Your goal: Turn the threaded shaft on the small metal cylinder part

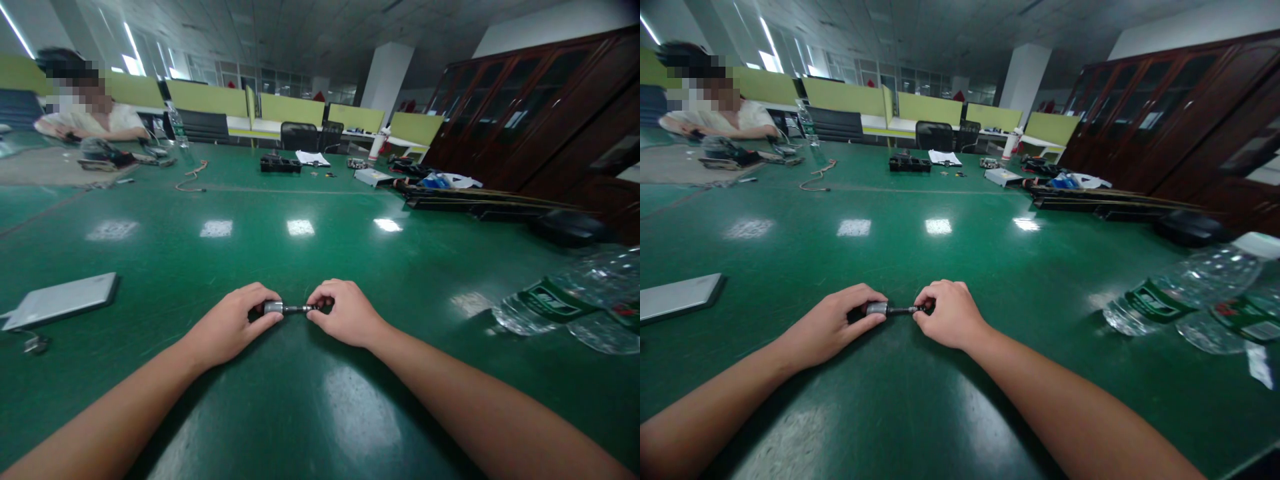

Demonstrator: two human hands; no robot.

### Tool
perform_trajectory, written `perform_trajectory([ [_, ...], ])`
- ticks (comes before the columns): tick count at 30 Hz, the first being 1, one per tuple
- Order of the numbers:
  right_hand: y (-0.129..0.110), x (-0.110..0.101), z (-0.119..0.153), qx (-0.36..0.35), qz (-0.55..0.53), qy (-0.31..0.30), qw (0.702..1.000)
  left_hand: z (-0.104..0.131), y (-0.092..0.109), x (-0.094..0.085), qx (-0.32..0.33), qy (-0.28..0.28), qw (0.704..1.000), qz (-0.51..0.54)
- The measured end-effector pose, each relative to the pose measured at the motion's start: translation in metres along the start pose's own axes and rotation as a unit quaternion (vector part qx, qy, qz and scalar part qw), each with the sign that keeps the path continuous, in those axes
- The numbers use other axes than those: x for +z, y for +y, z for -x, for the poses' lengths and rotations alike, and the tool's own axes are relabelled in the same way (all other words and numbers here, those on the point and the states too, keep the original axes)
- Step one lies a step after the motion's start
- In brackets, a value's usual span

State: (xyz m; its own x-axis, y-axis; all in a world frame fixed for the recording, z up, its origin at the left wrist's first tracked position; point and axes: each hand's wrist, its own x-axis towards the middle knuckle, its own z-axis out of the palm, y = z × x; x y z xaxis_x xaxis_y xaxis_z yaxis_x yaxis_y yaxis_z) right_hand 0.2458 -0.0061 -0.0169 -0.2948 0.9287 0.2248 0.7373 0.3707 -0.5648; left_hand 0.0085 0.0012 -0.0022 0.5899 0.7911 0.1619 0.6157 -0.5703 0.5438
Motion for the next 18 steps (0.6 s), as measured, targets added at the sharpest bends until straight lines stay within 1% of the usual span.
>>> perform_trajectory([
  [3, 0.0039, -0.0017, -0.0014, 0.034, 0.013, 0.017, 0.999, 0.0002, -0.0020, -0.0003, -0.010, 0.009, 1.000, -0.004],
  [5, 0.0053, -0.0018, -0.0022, 0.040, 0.012, 0.024, 0.999, 0.0000, -0.0030, -0.0002, -0.011, 0.010, 1.000, -0.004],
  [11, 0.0038, 0.0000, -0.0018, 0.023, 0.002, 0.015, 1.000, -0.0004, -0.0044, 0.0006, -0.012, 0.008, 1.000, -0.004],
  [18, 0.0039, 0.0022, -0.0011, 0.003, -0.019, 0.018, 1.000, 0.0011, -0.0041, 0.0007, -0.009, 0.011, 1.000, 0.002],
])
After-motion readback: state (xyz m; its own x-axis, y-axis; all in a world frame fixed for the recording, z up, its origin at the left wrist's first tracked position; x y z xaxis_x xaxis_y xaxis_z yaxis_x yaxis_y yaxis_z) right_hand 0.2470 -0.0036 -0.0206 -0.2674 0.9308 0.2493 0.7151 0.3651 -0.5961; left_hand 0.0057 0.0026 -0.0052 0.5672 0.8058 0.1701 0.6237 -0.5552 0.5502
